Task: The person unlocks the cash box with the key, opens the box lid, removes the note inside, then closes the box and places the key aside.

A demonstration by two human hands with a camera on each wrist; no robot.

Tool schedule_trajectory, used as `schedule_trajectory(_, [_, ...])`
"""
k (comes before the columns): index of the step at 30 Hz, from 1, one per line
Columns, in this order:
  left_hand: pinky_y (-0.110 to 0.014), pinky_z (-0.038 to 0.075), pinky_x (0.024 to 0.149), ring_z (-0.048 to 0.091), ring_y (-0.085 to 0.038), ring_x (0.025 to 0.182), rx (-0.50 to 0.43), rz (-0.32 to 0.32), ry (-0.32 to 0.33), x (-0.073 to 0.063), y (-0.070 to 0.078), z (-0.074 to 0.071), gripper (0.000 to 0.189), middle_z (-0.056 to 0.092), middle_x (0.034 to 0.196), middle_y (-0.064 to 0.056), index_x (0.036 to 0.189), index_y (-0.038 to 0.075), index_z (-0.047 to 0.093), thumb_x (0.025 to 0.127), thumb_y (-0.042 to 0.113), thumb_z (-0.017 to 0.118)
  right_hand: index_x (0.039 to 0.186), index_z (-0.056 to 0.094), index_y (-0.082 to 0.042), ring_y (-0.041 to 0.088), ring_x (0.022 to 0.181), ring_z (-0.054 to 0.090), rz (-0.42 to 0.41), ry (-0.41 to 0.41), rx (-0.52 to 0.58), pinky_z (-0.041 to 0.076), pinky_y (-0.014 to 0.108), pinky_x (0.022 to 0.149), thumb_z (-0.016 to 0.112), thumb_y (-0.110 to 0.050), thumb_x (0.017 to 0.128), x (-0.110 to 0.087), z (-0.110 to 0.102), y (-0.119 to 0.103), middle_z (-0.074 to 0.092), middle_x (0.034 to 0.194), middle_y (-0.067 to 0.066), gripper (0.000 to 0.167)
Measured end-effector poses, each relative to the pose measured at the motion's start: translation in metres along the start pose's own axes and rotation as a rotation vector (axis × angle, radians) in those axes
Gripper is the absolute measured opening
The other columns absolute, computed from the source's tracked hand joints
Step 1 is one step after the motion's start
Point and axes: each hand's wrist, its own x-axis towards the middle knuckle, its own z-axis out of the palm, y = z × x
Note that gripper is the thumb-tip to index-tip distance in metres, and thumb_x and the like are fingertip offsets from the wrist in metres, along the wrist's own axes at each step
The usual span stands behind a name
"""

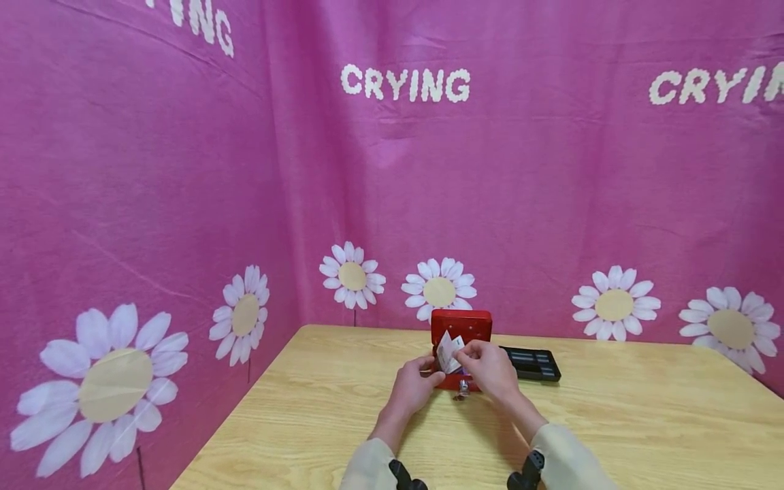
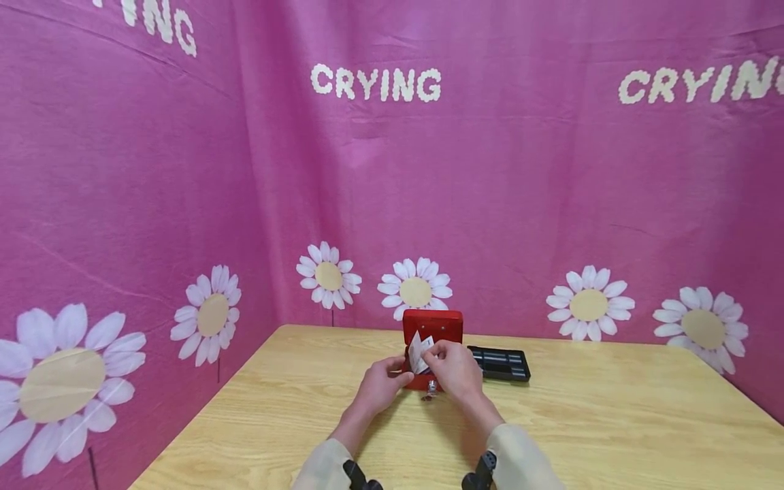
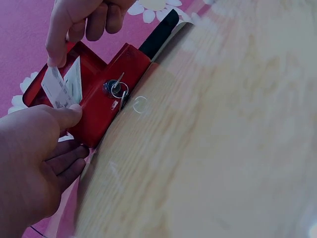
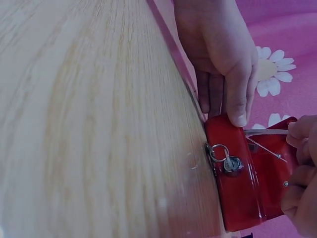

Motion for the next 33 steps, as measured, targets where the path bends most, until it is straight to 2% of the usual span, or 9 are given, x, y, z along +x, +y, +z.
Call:
schedule_trajectory(10, [-0.045,0.051,0.099,0.065,-0.028,0.112,-0.004,0.004,0.001,0.000,-0.003,0.003,0.046,0.067,0.127,-0.017,0.133,-0.003,0.060,0.092,0.015,0.069,0.087,0.072,-0.011,0.013,0.066,0.049,0.004,0.009,0.027,0.037,0.028,0.056,0.068,-0.029,0.090,-0.007,-0.014,-0.001,0.061,0.071,-0.001,0.019])
schedule_trajectory(17, [-0.046,0.051,0.100,0.065,-0.030,0.111,-0.013,0.010,0.014,0.002,-0.002,0.001,0.045,0.067,0.127,-0.018,0.133,-0.004,0.059,0.092,0.013,0.068,0.084,0.071,-0.012,0.012,0.063,0.048,-0.023,0.040,0.036,0.036,0.026,0.055,0.069,-0.031,0.090,-0.008,-0.025,-0.004,0.058,0.067,-0.003,0.020])
schedule_trajectory(28, [-0.045,0.051,0.100,0.064,-0.029,0.113,-0.001,-0.020,0.007,0.001,0.001,0.000,0.045,0.065,0.129,-0.019,0.135,-0.003,0.058,0.094,0.012,0.067,0.083,0.073,-0.008,0.012,0.060,0.046,0.014,0.078,0.054,0.035,0.026,0.054,0.070,-0.032,0.088,-0.015,-0.039,0.004,0.053,0.060,-0.005,0.025])
schedule_trajectory(33, [-0.047,0.049,0.103,0.062,-0.029,0.117,0.005,-0.033,0.010,0.000,0.002,0.000,0.046,0.064,0.132,-0.017,0.136,-0.002,0.057,0.094,0.014,0.067,0.081,0.073,-0.009,0.011,0.058,0.045,0.042,0.109,0.059,0.034,0.026,0.052,0.070,-0.030,0.087,-0.017,-0.045,0.006,0.051,0.059,-0.007,0.022])
